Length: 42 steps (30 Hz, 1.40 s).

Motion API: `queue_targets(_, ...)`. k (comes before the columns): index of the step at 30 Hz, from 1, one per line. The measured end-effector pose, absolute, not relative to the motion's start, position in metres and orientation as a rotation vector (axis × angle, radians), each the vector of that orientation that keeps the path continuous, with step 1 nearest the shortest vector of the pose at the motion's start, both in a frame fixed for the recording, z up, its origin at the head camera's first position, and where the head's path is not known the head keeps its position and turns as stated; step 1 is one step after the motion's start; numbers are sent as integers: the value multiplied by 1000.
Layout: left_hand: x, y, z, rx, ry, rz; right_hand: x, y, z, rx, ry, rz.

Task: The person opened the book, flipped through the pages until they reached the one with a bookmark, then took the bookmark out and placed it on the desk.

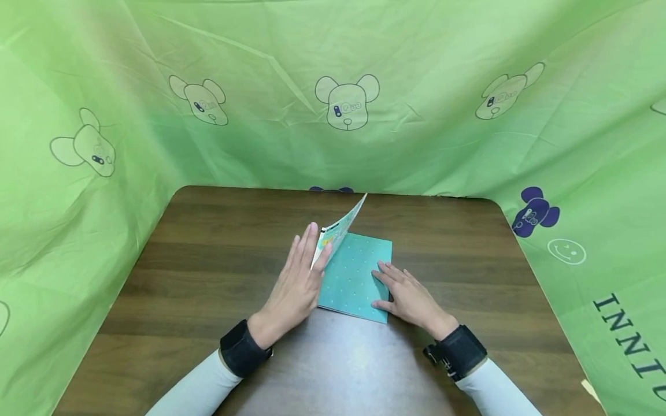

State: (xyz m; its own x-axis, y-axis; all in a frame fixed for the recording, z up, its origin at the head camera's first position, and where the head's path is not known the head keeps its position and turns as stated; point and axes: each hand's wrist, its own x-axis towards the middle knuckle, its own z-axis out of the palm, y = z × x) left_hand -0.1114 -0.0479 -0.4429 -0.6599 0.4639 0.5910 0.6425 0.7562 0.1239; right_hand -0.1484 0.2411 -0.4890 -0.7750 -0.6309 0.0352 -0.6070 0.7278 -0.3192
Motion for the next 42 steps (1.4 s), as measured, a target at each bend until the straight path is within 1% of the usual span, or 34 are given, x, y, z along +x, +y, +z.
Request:
queue_targets(3,-111,-52,-440,-756,-2317,-307,-149,241,-489,-1020,2846,-488)
queue_targets(9,-107,-61,-434,-483,-2235,-10,-148,241,-488,-1014,2841,-473)
queue_targets(18,-106,-83,-429,-347,-2458,176,-147,243,-486,-1017,2833,-465)
queue_targets(27,-103,-95,-448,-405,-2861,16,-151,246,-487,-1040,2816,-498)
queue_targets(35,-91,-92,-459,-478,-3162,-224,-153,248,-489,-1029,2800,-520)
queue_targets(42,-82,-93,-464,-495,-3244,-386,-155,249,-490,-1053,2834,-523)
